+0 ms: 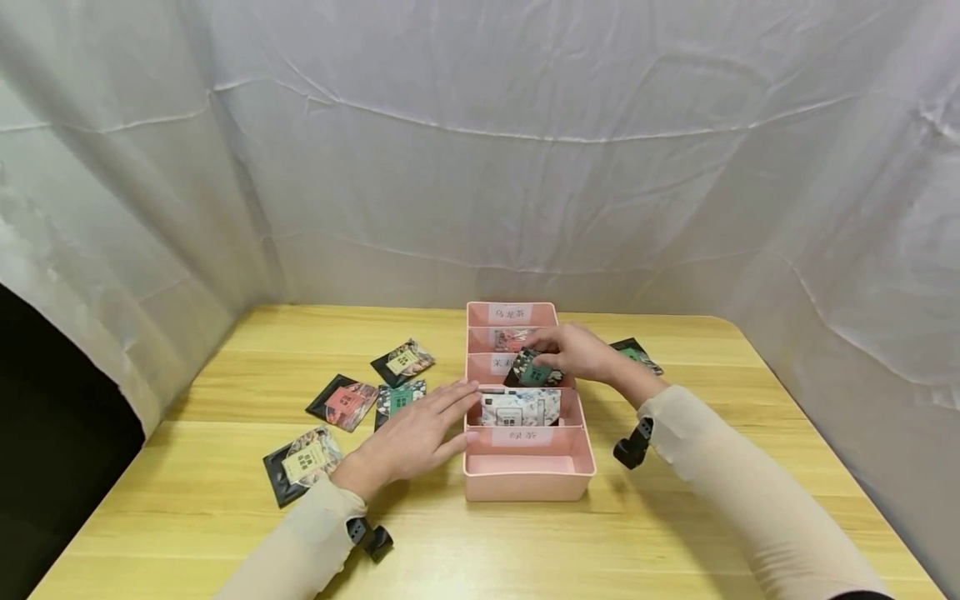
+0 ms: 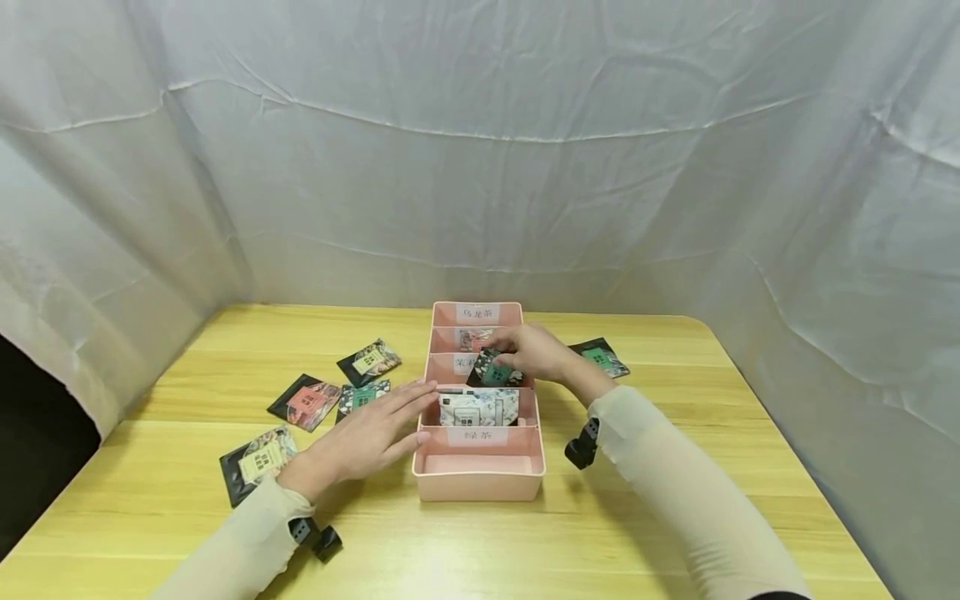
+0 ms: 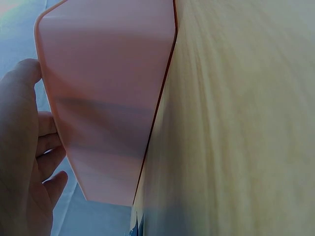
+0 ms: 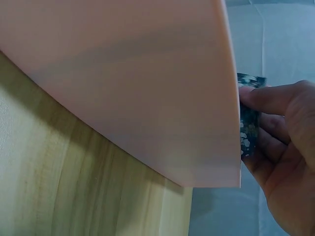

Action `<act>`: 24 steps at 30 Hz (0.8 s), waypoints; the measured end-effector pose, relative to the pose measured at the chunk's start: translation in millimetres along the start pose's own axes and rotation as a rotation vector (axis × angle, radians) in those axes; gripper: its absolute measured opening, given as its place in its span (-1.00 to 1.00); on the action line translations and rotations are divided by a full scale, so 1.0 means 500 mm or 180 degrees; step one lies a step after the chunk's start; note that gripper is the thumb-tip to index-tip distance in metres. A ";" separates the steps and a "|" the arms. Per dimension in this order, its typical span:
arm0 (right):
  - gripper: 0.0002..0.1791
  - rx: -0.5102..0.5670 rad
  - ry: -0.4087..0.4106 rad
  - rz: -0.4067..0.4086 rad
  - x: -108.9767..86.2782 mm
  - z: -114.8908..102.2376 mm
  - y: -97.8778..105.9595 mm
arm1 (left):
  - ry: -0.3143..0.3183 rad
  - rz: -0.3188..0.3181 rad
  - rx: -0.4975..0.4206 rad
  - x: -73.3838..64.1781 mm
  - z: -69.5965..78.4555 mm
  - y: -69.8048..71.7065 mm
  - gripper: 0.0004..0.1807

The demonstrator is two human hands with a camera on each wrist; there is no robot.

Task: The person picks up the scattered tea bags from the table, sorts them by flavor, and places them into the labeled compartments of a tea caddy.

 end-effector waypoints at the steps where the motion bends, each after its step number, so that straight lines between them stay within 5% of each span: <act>1: -0.67 0.0003 0.0014 -0.0010 0.000 -0.001 0.000 | 0.0002 0.0000 0.0001 0.000 0.000 0.000 -0.26; 12: -0.72 0.0301 0.0045 0.0138 -0.012 0.012 0.013 | 0.0011 -0.0013 0.0028 0.000 -0.002 -0.002 -0.24; 24: -0.77 0.0265 -0.0076 0.0621 -0.043 0.044 0.040 | -0.0021 0.0002 0.0054 -0.001 -0.004 -0.002 -0.25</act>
Point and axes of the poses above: each hand's wrist, its own x-axis towards the middle knuckle, its own y-axis out of the back of the hand, z = x × y, the point moved 5 cm from there along x, towards the middle knuckle, and after that the axes turned 1 degree about z, right-handed, at the moved point
